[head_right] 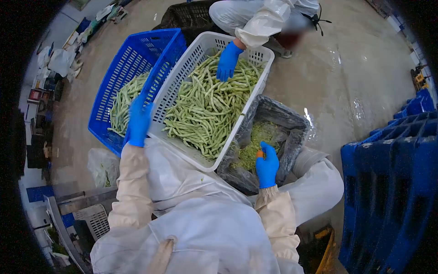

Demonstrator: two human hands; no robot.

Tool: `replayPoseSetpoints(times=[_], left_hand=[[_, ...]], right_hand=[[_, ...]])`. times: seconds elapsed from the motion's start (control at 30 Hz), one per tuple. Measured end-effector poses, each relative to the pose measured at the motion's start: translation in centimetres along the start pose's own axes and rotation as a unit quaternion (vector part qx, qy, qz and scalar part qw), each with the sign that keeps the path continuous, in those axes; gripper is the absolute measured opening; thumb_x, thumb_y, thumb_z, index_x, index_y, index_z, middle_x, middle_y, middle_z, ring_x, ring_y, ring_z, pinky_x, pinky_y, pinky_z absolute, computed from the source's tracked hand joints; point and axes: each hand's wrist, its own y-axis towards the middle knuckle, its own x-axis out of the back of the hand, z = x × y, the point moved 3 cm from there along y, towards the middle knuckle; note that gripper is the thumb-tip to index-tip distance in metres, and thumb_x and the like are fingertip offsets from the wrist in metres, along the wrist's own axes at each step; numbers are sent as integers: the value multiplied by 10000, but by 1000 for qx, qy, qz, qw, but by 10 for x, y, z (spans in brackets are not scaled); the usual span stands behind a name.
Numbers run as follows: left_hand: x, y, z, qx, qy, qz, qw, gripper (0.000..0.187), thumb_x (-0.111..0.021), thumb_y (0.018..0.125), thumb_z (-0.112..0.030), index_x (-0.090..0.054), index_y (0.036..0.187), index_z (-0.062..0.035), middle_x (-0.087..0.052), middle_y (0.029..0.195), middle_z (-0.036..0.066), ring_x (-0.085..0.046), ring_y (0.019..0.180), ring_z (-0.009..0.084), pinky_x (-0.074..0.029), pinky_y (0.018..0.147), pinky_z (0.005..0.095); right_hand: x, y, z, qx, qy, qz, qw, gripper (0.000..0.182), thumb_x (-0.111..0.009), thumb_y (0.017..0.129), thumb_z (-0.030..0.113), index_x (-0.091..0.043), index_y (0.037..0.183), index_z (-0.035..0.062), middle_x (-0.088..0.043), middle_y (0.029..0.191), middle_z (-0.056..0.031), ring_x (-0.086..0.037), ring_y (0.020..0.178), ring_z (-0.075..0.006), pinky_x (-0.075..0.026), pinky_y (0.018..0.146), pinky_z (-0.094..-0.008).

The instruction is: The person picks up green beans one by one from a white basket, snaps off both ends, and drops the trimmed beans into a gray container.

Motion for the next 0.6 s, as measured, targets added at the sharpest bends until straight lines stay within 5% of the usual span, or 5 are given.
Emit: replayPoseSetpoints(times=[0.03,0.07,0.17,0.37,0.6], left_hand=[[-32,-17,-22,279,-127,153,940,380,-605,782,-233,-548,1091,-20,-601,961,176,-557,923,330,-425,809,390],[-90,-40,2,22,-40,171,984,339,-601,773,-287,-597,993,-29,-609,940,167,-580,861,333,-448,750,417],[-200,-91,-16,-22,27,535,844,247,-530,742,-255,-654,836,-63,-624,812,178,-597,786,360,-473,709,441],[-316,-170,2,17,64,586,807,250,-590,727,-273,-627,848,-58,-610,890,197,-588,829,370,-473,714,452],[-312,-164,-2,111,59,521,844,193,-547,726,-182,-653,825,-55,-624,850,197,-609,807,360,-479,717,450]], right_hand=[[-3,1,-1,4,18,8,1000,299,-560,761,40,-577,1059,44,-604,980,-129,-587,889,-238,-450,796,-316],[-4,2,0,1,16,11,1000,299,-560,761,40,-577,1059,44,-604,980,-129,-587,889,-238,-450,796,-316],[-13,2,2,-15,-14,17,1000,284,-560,773,42,-577,1056,34,-611,977,-130,-588,895,-233,-447,796,-310],[-27,2,7,-51,8,63,997,268,-576,788,77,-574,1052,31,-610,965,-130,-593,889,-230,-453,779,-315],[-33,2,8,-44,5,95,994,255,-599,780,100,-576,1024,30,-609,912,-138,-596,828,-260,-464,734,-323]])
